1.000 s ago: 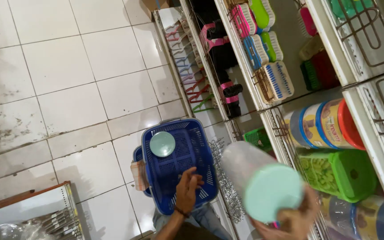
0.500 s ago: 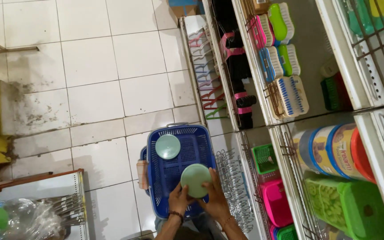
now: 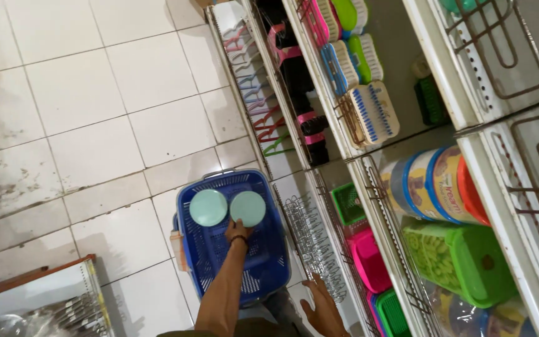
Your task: The person picks plastic storage containers and lids from a retail shelf and places them one at a time into a blue plastic basket on the floor. They occasionally stack containers together in their hands before adding them, gradually filling the basket with the collected containers.
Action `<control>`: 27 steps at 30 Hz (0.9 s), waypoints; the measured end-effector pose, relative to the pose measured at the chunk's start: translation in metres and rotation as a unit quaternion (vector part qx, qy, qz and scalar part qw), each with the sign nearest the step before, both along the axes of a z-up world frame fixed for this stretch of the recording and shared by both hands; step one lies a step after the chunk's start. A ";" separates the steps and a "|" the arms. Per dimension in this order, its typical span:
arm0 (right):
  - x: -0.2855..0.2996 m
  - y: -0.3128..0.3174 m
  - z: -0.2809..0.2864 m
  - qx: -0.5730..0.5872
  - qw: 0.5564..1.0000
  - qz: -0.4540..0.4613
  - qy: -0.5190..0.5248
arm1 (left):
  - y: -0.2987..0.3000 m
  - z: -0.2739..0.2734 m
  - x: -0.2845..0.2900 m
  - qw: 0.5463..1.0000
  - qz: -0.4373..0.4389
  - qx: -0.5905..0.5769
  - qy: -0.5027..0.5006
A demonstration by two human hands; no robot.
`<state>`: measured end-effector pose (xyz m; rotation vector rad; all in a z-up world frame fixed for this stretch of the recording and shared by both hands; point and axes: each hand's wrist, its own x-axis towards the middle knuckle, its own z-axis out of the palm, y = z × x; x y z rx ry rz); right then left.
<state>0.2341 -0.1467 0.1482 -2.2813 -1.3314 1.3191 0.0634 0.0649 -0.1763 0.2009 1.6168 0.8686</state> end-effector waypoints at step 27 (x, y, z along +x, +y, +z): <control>0.010 -0.053 0.256 0.498 0.738 -0.397 -0.224 | -0.031 0.317 0.042 0.873 -0.311 0.346 -0.148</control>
